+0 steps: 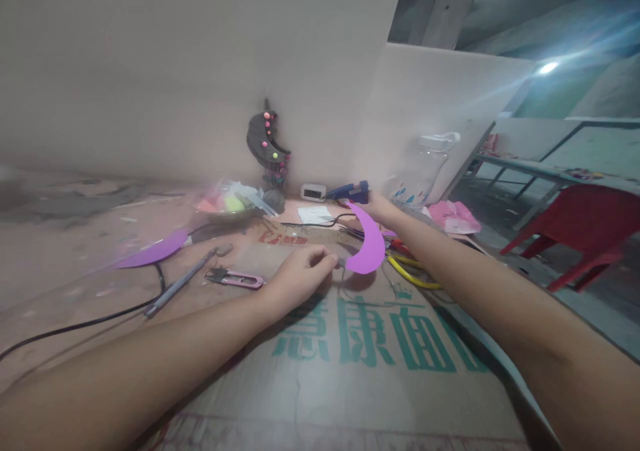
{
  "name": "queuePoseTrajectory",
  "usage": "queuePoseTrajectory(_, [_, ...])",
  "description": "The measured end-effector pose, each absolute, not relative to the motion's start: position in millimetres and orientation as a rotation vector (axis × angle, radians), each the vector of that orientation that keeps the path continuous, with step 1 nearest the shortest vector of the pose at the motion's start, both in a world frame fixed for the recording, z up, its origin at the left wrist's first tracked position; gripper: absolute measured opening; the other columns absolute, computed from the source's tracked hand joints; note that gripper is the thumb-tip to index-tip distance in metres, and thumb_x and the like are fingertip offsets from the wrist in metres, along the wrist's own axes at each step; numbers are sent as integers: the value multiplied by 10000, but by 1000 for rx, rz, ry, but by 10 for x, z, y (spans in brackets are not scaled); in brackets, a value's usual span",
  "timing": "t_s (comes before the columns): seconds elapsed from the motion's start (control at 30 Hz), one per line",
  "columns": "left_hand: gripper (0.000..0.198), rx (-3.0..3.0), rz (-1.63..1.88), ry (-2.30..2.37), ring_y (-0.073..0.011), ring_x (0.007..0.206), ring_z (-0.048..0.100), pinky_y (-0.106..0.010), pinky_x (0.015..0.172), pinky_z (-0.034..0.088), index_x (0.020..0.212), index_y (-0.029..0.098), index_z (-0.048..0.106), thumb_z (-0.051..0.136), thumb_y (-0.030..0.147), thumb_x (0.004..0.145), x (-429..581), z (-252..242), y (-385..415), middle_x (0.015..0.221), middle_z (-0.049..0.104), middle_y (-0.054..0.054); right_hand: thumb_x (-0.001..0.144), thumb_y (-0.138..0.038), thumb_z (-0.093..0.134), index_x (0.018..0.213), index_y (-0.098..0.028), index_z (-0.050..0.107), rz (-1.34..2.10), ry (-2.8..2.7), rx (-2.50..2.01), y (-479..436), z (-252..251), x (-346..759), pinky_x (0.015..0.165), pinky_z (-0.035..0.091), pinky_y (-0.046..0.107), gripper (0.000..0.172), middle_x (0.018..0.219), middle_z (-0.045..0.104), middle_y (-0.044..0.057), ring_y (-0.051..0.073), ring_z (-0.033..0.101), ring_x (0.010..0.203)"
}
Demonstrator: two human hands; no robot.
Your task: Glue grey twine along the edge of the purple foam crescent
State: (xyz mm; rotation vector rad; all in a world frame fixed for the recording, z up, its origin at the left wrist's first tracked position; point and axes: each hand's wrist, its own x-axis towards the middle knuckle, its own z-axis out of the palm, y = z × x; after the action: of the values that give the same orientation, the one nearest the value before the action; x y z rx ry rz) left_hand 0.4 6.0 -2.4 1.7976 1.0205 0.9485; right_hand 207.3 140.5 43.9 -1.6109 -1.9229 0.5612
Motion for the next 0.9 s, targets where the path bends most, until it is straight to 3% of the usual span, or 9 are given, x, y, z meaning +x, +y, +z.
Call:
queuePoseTrajectory(0.1, [286, 1803, 958, 1020, -131, 581, 515, -239, 575, 375, 676, 167, 532, 454, 368, 864, 2, -31, 64, 592, 560, 17, 793, -340, 627, 823, -111, 648, 505, -1847, -1626, 1292, 531, 2162, 657, 497, 275, 232, 724, 702, 99, 187, 641, 671])
queuePoseTrajectory(0.23, [286, 1770, 961, 1029, -120, 563, 495, -227, 544, 365, 673, 168, 523, 476, 387, 851, 2, -55, 78, 586, 536, 25, 875, -388, 499, 820, -127, 654, 465, -1768, -1615, 966, 636, 2353, 708, 513, 284, 308, 780, 715, 117, 197, 673, 737])
queuePoseTrajectory(0.43, [316, 1735, 994, 1037, -94, 475, 410, -211, 461, 309, 653, 180, 466, 467, 424, 854, 7, -109, 108, 547, 448, 48, 829, -422, 560, 954, -197, 659, 455, -1708, -1511, 319, 583, 2643, 855, 512, 357, 276, 959, 725, 78, 234, 680, 902])
queuePoseTrajectory(0.7, [314, 1785, 1010, 1107, -107, 500, 438, -213, 462, 312, 636, 177, 479, 453, 408, 848, -17, -92, 109, 554, 459, 33, 786, -552, 535, 741, -217, 642, 296, -1756, -1552, -209, 143, 2702, 814, 532, 418, 355, 807, 704, 78, 269, 664, 811])
queuePoseTrajectory(0.9, [314, 1782, 1007, 1096, -105, 502, 431, -213, 471, 314, 640, 178, 471, 454, 417, 843, -10, -113, 119, 559, 446, 36, 853, -421, 534, 848, -243, 678, 292, -2049, -1310, -323, 111, 2581, 847, 538, 422, 228, 892, 724, 48, 249, 675, 878])
